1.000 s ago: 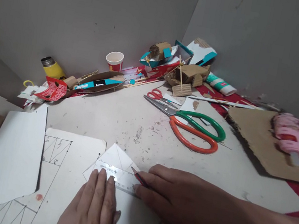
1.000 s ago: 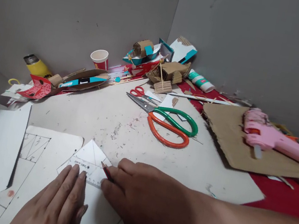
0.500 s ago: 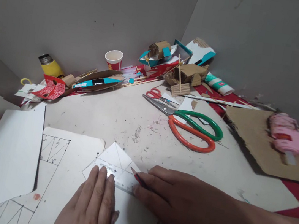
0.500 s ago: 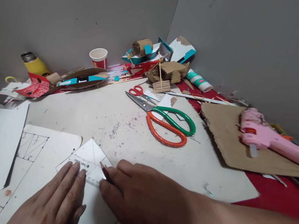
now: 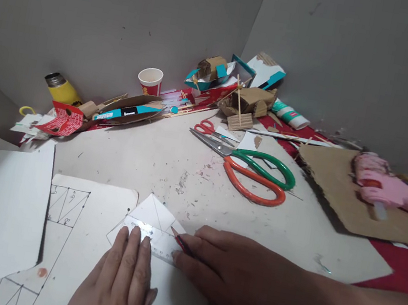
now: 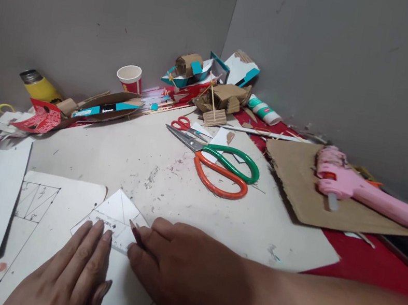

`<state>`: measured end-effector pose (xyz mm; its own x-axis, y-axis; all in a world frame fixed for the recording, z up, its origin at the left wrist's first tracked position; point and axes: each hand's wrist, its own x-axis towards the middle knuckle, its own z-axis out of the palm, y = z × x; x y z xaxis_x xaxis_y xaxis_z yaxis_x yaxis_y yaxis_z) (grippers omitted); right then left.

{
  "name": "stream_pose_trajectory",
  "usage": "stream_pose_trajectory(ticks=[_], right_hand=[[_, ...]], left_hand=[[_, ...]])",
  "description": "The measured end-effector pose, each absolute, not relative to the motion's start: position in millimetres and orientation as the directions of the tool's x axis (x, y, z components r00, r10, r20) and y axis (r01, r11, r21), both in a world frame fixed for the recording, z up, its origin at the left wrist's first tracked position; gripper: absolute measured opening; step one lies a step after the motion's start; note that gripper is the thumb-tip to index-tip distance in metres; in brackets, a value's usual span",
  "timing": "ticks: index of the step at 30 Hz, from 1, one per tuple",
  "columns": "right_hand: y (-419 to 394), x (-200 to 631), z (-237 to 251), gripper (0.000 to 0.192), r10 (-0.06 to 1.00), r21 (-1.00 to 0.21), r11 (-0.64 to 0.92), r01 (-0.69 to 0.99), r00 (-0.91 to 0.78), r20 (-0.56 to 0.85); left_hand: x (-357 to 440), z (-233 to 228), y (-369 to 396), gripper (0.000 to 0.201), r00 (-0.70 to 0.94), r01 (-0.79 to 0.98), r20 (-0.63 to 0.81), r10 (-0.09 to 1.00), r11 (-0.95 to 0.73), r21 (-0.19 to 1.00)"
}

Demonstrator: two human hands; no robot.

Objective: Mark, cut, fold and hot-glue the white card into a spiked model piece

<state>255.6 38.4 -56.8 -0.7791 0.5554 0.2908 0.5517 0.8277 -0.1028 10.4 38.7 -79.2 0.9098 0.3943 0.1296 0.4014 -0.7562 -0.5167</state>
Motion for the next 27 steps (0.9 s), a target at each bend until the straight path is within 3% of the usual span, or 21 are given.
stream_pose_trajectory(ticks=[12,27], right_hand=[[36.5,254.8,-56.7,0.028,0.58,-0.153,0.814,0.56,-0.769,0.268],[34.1,257.3,-59.8,0.038,0.581,-0.185,0.813,0.551,-0.778,0.239]], left_hand=[[12.0,-73.8,39.8,0.044,0.89,0.445,0.153,0.429,-0.749,-0.491],[12.1,-73.9,41.6,0.044,0.904,0.421,0.174,0.389,-0.752,-0.507]])
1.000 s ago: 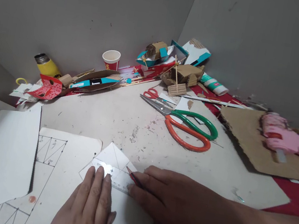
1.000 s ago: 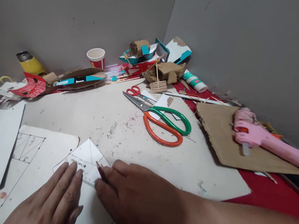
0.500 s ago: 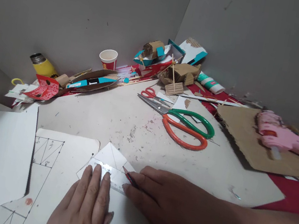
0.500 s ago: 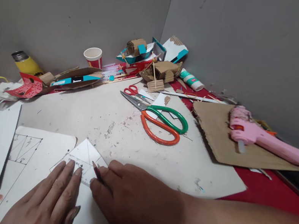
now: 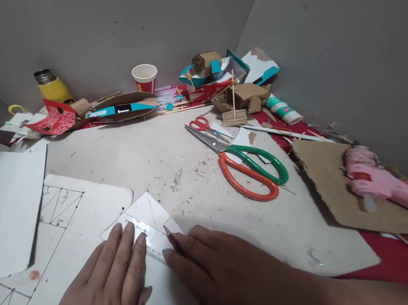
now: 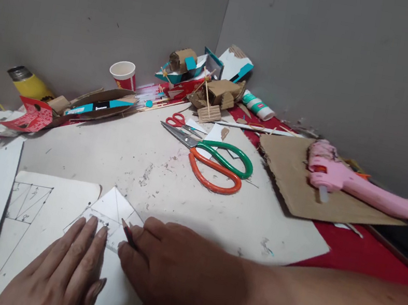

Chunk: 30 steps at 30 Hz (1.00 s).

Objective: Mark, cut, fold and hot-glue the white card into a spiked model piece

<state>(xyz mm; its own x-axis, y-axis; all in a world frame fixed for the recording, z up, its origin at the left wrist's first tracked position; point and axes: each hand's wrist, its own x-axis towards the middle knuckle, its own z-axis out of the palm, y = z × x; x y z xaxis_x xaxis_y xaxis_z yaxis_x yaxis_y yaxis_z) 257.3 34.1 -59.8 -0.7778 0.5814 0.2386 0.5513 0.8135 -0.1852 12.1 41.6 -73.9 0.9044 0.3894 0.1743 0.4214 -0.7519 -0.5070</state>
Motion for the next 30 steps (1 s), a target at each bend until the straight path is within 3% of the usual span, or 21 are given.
stream_pose_trajectory(ticks=[11,24,30], right_hand=[[31,261,-64,0.043,0.588,-0.286,0.797,0.533,-0.791,0.166],[33,258,-56,0.037,0.576,-0.283,0.804,0.523,-0.802,0.155],[31,260,-67,0.044,0.592,-0.3,0.792,0.531,-0.788,0.17]], left_hand=[[10,-74,42,0.044,0.913,0.402,0.16,0.375,-0.767,-0.5],[8,-72,42,0.045,0.911,0.404,0.148,0.384,-0.767,-0.498],[9,-74,43,0.043,0.902,0.429,0.174,0.396,-0.77,-0.472]])
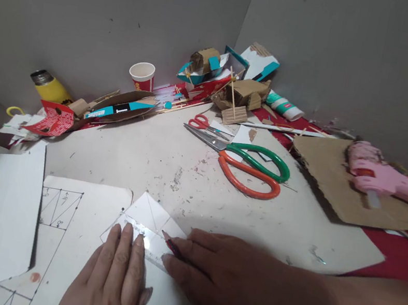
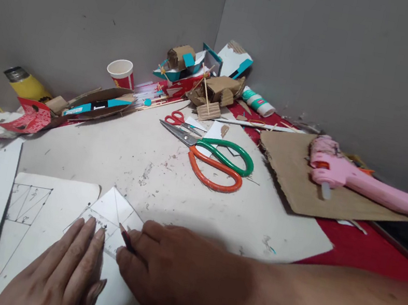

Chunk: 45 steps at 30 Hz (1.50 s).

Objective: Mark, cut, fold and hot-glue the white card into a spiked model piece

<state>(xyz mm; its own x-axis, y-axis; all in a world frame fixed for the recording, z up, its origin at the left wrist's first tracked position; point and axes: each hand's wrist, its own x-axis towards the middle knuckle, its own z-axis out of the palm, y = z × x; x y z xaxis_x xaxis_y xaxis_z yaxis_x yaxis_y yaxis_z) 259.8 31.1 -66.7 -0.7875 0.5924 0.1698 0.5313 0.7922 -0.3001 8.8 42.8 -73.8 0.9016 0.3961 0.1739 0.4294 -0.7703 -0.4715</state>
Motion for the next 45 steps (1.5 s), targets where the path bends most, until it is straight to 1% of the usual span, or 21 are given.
stream_pose_trajectory(ticks=[5,15,20,23,27,34,39,45], right_hand=[[30,260,-72,0.047,0.585,-0.286,0.801,0.527,-0.79,0.184],[31,258,-70,0.04,0.586,-0.266,0.804,0.532,-0.785,0.202],[31,258,-68,0.043,0.567,-0.261,0.817,0.515,-0.8,0.196],[32,259,-68,0.041,0.556,-0.262,0.825,0.502,-0.803,0.215],[35,261,-69,0.04,0.56,-0.304,0.818,0.488,-0.797,0.227],[38,261,-68,0.038,0.593,-0.377,0.78,0.5,-0.783,0.189],[41,259,-67,0.039,0.606,-0.406,0.761,0.506,-0.778,0.165],[40,259,-70,0.04,0.62,-0.405,0.757,0.512,-0.759,0.2]], left_hand=[[9,-75,43,0.042,0.897,0.44,0.182,0.403,-0.775,-0.454],[9,-76,40,0.042,0.903,0.426,0.172,0.394,-0.765,-0.484],[8,-78,40,0.041,0.91,0.412,0.181,0.373,-0.77,-0.488],[7,-79,39,0.043,0.905,0.423,0.195,0.378,-0.764,-0.487],[8,-77,40,0.042,0.898,0.438,0.198,0.393,-0.761,-0.479],[12,-74,41,0.047,0.886,0.448,0.127,0.447,-0.748,-0.49],[9,-79,41,0.053,0.894,0.424,0.092,0.439,-0.758,-0.496],[6,-83,40,0.05,0.904,0.409,0.118,0.411,-0.749,-0.521]])
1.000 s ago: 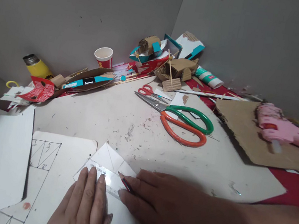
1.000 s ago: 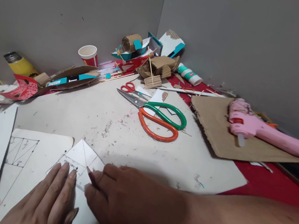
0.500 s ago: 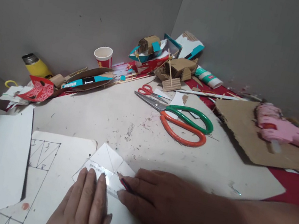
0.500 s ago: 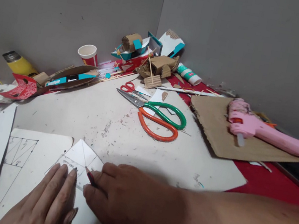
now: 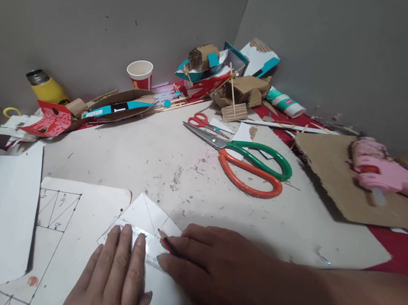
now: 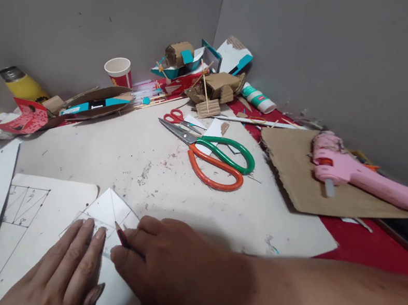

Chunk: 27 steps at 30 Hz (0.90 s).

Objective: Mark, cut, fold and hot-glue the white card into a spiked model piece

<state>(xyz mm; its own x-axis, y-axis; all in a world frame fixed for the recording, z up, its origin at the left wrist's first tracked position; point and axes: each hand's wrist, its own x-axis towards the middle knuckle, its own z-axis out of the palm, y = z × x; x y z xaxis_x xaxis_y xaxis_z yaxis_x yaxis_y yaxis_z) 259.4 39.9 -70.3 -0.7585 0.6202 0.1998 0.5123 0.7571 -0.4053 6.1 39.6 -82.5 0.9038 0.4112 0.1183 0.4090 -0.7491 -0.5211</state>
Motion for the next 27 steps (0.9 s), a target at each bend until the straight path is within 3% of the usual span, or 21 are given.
stream_pose_trajectory(ticks=[12,27], right_hand=[[38,257,-73,0.045,0.619,-0.387,0.758,0.526,-0.767,0.17],[31,253,-83,0.046,0.619,-0.335,0.778,0.531,-0.738,0.269]], left_hand=[[8,-82,40,0.046,0.895,0.433,0.134,0.426,-0.753,-0.496],[4,-87,38,0.048,0.886,0.452,0.153,0.438,-0.741,-0.497]])
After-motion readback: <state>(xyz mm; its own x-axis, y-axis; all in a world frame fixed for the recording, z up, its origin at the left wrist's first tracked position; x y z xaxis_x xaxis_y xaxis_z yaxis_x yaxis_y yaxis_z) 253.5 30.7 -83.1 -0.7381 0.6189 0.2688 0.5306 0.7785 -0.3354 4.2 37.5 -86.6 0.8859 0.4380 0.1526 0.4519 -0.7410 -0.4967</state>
